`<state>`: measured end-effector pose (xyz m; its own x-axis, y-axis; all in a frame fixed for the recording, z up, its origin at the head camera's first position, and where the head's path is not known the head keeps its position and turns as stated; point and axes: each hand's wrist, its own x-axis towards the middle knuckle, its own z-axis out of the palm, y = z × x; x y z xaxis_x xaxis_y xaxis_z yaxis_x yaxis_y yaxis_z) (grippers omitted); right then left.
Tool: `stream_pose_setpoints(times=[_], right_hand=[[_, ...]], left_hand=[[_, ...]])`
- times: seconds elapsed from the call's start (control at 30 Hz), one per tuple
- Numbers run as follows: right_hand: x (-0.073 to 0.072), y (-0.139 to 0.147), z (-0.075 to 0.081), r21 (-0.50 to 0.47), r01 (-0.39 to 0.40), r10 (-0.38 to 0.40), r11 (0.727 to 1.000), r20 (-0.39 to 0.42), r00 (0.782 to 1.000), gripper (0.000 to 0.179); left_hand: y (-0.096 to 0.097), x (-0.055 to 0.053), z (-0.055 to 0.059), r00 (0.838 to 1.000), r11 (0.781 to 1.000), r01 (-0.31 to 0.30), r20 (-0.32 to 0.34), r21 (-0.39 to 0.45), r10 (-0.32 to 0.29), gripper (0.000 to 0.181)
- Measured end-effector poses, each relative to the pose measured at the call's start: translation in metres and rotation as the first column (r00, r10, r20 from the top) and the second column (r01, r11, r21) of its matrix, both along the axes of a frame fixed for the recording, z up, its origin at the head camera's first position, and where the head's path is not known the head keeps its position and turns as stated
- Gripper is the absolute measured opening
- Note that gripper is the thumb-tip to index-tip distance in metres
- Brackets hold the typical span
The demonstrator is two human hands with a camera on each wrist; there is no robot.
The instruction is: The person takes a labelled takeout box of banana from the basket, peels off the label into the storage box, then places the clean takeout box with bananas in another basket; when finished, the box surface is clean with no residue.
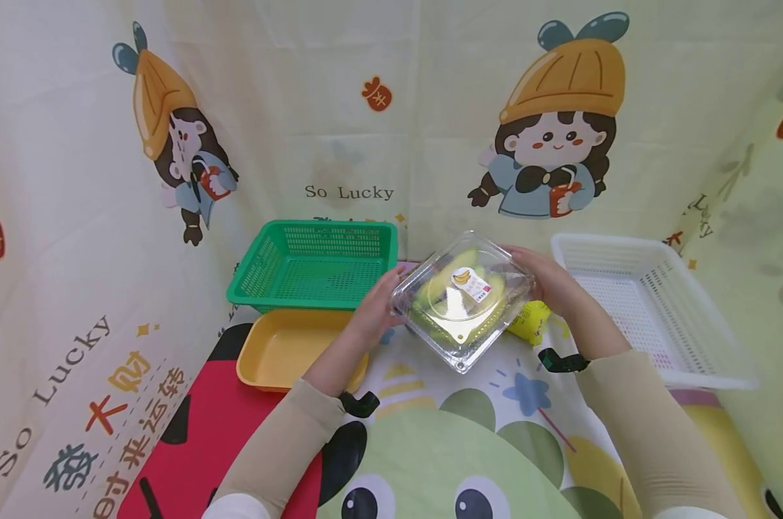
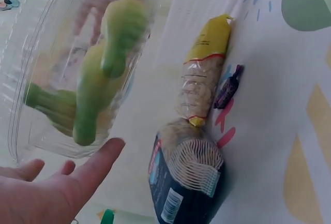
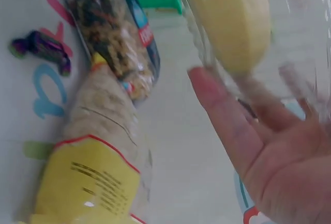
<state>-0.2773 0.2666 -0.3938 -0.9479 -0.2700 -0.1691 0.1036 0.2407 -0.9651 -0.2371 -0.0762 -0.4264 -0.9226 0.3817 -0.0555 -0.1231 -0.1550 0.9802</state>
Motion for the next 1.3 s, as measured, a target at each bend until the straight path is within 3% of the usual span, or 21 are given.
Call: stream_pose_setpoints(times=[0.17,0.37,0.67,0.9,1.07,1.3], right_hand=[[0.022,-0.005,-0.006,-0.028,0.134,-0.134,0.991,-0.008,0.991,0.064],[0.051,-0.015,-0.011,-0.077,0.276,-0.276,0.958,0.008,0.961,0.066],[0.076,-0.038,-0.02,-0.166,0.416,-0.416,0.894,0.037,0.909,0.063],[0.084,-0.052,-0.027,-0.157,0.465,-0.467,0.871,0.025,0.884,0.062],[0.087,-0.055,-0.028,-0.132,0.444,-0.447,0.886,0.011,0.895,0.061],[0.09,-0.046,-0.029,0.037,0.319,-0.317,0.947,-0.054,0.947,0.066]], left_hand=[[-0.001,0.003,-0.002,0.994,0.994,-0.105,0.013,0.004,0.105,0.056],[0.005,0.008,-0.003,0.984,0.984,-0.179,-0.006,-0.015,0.179,0.064],[0.019,0.013,0.002,0.979,0.976,-0.199,0.035,-0.086,0.202,0.069],[0.024,0.014,-0.002,0.976,0.966,-0.212,0.017,-0.146,0.216,0.077],[0.023,0.01,-0.007,0.969,0.95,-0.243,0.002,-0.195,0.248,0.076],[0.017,0.007,-0.007,0.959,0.924,-0.282,-0.055,-0.26,0.277,0.067]])
